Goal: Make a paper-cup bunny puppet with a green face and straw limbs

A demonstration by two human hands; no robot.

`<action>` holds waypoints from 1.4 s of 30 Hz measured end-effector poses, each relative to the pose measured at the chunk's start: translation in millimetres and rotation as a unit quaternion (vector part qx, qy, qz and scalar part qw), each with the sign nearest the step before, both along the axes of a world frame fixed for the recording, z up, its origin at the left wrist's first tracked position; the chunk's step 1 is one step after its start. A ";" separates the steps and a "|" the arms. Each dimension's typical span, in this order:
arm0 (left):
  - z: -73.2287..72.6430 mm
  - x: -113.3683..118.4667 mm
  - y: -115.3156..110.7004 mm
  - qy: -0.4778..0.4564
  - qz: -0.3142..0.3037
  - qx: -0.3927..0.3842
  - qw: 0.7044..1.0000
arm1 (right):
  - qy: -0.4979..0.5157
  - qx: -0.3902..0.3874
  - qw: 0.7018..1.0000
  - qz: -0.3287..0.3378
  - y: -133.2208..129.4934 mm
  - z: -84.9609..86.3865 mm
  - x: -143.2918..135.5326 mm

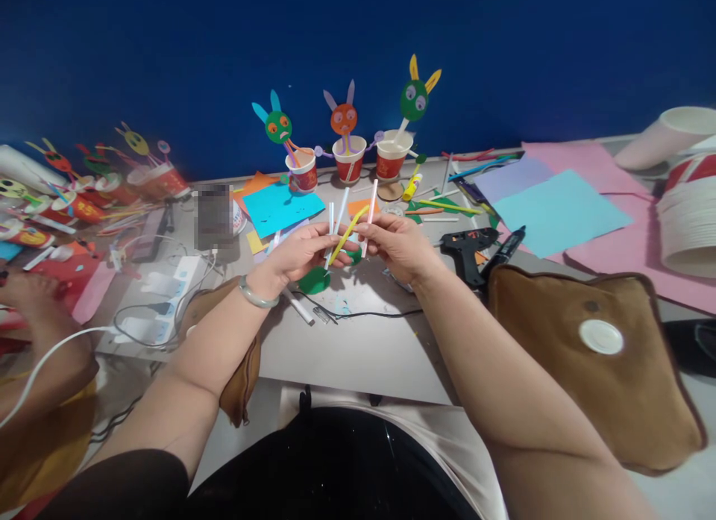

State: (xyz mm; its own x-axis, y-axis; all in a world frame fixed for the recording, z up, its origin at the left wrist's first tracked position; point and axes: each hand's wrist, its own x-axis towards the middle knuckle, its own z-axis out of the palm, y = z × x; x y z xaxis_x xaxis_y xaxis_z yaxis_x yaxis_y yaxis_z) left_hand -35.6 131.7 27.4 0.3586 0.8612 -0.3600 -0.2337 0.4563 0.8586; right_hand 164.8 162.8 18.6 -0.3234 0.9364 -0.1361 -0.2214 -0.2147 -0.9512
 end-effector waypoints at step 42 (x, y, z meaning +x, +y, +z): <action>-1.2 -2.0 3.4 0.059 -0.037 -0.054 0.996 | -0.049 0.019 0.998 -0.041 8.8 -8.5 8.6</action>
State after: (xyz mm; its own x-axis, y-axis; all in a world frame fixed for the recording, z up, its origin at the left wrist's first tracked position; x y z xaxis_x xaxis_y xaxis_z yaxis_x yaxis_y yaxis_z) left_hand -37.6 135.2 26.2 0.3685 0.7879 -0.4934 -0.0964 0.5603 0.8227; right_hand 173.3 171.6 10.1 -0.2319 0.9645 -0.1264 -0.1432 -0.1624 -0.9763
